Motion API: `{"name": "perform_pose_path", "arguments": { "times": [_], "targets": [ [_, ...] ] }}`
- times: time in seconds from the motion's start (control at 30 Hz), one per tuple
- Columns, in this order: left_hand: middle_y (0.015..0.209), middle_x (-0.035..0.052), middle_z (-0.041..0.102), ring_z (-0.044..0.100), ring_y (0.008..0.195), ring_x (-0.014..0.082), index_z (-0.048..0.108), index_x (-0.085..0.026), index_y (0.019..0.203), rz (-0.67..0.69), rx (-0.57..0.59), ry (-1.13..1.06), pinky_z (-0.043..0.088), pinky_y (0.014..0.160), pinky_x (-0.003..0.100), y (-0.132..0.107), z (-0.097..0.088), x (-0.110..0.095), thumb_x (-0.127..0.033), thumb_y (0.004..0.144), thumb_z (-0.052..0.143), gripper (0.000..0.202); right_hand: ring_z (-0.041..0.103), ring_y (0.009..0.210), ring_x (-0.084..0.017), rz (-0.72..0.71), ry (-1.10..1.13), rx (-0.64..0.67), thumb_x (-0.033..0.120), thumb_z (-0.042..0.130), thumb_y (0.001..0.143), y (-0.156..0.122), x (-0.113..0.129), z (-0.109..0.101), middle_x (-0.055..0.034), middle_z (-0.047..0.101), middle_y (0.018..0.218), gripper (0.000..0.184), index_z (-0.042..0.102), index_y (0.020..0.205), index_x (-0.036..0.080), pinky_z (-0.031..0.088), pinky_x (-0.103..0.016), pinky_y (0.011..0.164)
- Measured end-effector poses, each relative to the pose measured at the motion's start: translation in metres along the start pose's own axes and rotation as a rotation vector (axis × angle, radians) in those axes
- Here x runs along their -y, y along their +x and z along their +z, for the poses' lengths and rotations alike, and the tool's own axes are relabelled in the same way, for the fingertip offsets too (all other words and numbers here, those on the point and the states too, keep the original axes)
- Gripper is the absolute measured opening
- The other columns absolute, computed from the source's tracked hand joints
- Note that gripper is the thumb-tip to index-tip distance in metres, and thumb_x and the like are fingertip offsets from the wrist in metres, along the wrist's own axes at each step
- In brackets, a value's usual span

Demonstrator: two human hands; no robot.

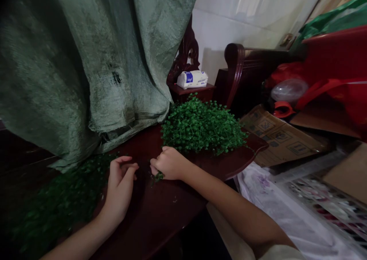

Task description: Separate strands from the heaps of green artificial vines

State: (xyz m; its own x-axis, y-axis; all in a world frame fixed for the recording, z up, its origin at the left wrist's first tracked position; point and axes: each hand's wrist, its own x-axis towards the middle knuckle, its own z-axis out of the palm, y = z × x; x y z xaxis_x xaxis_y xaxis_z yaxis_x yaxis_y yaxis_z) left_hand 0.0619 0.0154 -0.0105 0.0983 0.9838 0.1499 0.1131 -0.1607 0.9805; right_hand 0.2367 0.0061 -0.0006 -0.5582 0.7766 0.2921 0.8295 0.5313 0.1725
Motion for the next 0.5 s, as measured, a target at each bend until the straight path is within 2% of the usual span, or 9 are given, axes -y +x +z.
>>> {"name": "perform_pose_path", "arguments": {
  "times": [0.1,0.27,0.4,0.5],
  "targets": [
    [0.083,0.0003,0.058,0.057,0.078,0.018,0.053,-0.022,0.089,0.1,0.15,0.09,0.043,0.066,0.027,-0.003,-0.001,-0.002,-0.024,0.083,0.049,0.007,0.058,0.055,-0.015,0.0,0.015,0.04,0.023,0.045,0.09,0.001,0.0,-0.002,-0.0049,0.068,0.061,0.023,0.059,0.074,0.015,0.026,-0.031,0.064],
    [0.067,-0.003,0.055,0.05,0.062,0.0146,0.053,-0.021,0.07,0.216,0.537,0.295,0.034,0.053,0.023,-0.009,0.002,-0.01,-0.013,0.075,0.049,0.011,0.06,0.059,-0.018,-0.037,0.03,0.125,0.025,0.052,0.087,0.002,-0.002,-0.007,-0.0057,0.068,0.066,0.015,0.059,0.082,0.014,0.027,-0.032,0.064],
    [0.065,-0.0041,0.052,0.048,0.06,0.0133,0.049,-0.021,0.067,0.28,0.614,0.316,0.035,0.055,0.023,-0.01,0.003,-0.015,-0.006,0.066,0.048,0.015,0.061,0.062,-0.019,-0.044,0.046,0.156,0.03,0.052,0.088,0.002,-0.002,-0.01,-0.0058,0.068,0.069,0.019,0.059,0.084,0.014,0.026,-0.033,0.064],
    [0.066,-0.0035,0.053,0.05,0.061,0.0139,0.05,-0.021,0.069,0.289,0.63,0.306,0.036,0.056,0.024,-0.01,0.002,-0.018,-0.01,0.067,0.052,0.012,0.061,0.062,-0.019,-0.029,0.064,0.173,0.029,0.052,0.087,0.002,-0.002,-0.011,-0.0062,0.069,0.07,0.017,0.059,0.084,0.013,0.026,-0.032,0.064]
  ]
}}
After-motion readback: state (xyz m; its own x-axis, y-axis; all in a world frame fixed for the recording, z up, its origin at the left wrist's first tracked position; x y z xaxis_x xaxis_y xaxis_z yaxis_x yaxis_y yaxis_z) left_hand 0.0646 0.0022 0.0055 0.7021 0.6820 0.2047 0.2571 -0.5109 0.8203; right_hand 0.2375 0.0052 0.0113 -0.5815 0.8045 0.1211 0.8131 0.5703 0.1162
